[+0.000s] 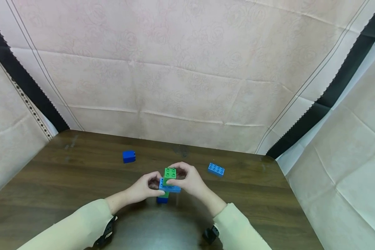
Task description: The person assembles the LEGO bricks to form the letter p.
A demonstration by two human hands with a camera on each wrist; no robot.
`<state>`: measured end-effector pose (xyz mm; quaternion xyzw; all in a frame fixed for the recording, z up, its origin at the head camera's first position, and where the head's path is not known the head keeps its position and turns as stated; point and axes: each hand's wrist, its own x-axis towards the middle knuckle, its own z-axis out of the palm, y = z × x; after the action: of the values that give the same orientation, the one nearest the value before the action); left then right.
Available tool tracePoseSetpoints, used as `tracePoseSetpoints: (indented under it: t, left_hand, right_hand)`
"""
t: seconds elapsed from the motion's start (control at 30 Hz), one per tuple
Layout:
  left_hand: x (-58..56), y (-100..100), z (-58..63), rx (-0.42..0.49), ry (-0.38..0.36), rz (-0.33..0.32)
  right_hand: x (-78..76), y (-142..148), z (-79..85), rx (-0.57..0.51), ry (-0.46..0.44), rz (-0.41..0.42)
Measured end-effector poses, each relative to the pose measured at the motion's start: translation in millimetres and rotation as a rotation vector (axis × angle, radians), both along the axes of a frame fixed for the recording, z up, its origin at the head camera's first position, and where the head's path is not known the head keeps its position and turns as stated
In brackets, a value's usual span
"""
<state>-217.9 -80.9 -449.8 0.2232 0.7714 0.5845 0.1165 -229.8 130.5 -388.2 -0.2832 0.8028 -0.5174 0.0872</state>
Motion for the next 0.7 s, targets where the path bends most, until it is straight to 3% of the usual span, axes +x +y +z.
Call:
tracePoseSetpoints:
  t: [0.7]
  left_hand:
    - [2.2, 0.5, 2.8, 0.006, 0.002, -0.002]
  right_hand:
    - [0.8, -7.0, -6.1, 0.037, 0.014, -0.009]
